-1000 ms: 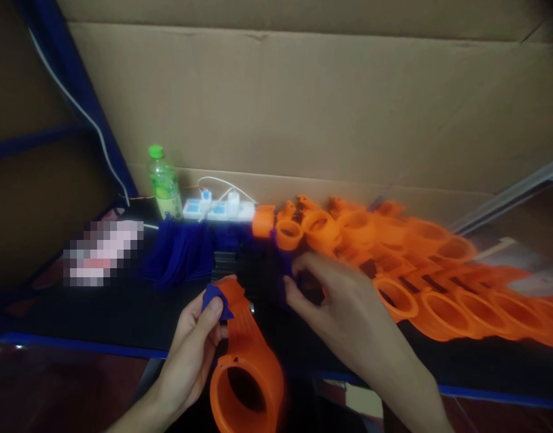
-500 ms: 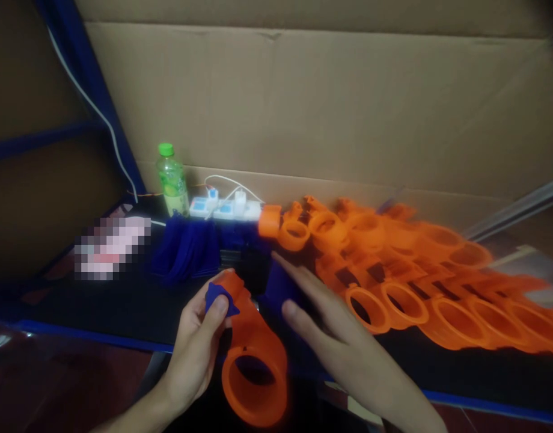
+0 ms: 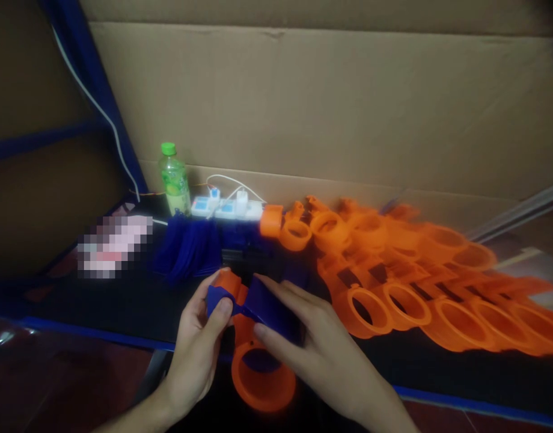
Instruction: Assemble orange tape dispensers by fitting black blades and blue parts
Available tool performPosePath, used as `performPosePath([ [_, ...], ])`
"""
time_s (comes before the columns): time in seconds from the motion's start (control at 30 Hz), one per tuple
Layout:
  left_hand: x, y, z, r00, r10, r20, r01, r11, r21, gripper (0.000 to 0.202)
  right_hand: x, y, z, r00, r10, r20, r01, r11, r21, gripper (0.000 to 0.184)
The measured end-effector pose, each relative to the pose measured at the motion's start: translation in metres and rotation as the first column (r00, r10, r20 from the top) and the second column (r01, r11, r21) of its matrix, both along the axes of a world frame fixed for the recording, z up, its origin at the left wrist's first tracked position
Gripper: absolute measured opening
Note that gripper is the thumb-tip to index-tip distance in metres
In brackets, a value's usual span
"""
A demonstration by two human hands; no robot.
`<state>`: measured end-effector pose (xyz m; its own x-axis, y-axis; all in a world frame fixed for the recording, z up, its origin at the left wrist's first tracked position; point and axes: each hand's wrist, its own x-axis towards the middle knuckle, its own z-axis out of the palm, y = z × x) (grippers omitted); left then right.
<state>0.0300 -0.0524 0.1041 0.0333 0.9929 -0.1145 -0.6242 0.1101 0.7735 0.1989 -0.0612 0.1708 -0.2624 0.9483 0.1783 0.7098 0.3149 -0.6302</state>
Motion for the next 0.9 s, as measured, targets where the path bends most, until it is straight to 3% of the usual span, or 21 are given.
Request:
performPosePath([
  [0.4, 0.000, -0.002, -0.002, 0.999, -0.032, -0.025, 0.032, 0.999, 0.008, 0.047, -0.001, 0.002, -0.004, 1.000, 0.029, -0.004, -0.029, 0.995, -0.097, 0.047],
  [0.57, -0.004, -0.008, -0.004, 0.994, -0.069, -0.084, 0.074, 0.996, 0.052, 0.056, 0.001, -0.006, -0.004, 1.000, 0.010, 0.024, -0.007, 0.994, -0.111, 0.057],
  [0.63, -0.007, -0.009, -0.003, 0.992, -0.084, -0.099, 0.093, 0.992, 0.082, 0.057, 0.002, -0.008, -0.007, 1.000, 0.003, -0.025, -0.006, 0.994, -0.113, 0.057],
  [0.7, -0.008, -0.010, -0.003, 0.989, -0.090, -0.121, 0.105, 0.988, 0.116, 0.060, 0.003, -0.007, -0.011, 0.991, 0.007, -0.130, -0.024, 0.991, -0.131, 0.044],
  [0.77, -0.007, -0.011, -0.002, 0.984, -0.086, -0.157, 0.108, 0.985, 0.136, 0.065, 0.002, -0.004, -0.016, 0.969, 0.000, -0.248, -0.038, 0.989, -0.146, 0.031],
  [0.9, -0.006, -0.010, -0.002, 0.976, -0.075, -0.205, 0.112, 0.979, 0.172, 0.070, -0.001, 0.002, -0.027, 0.904, -0.030, -0.427, -0.057, 0.981, -0.188, 0.023],
])
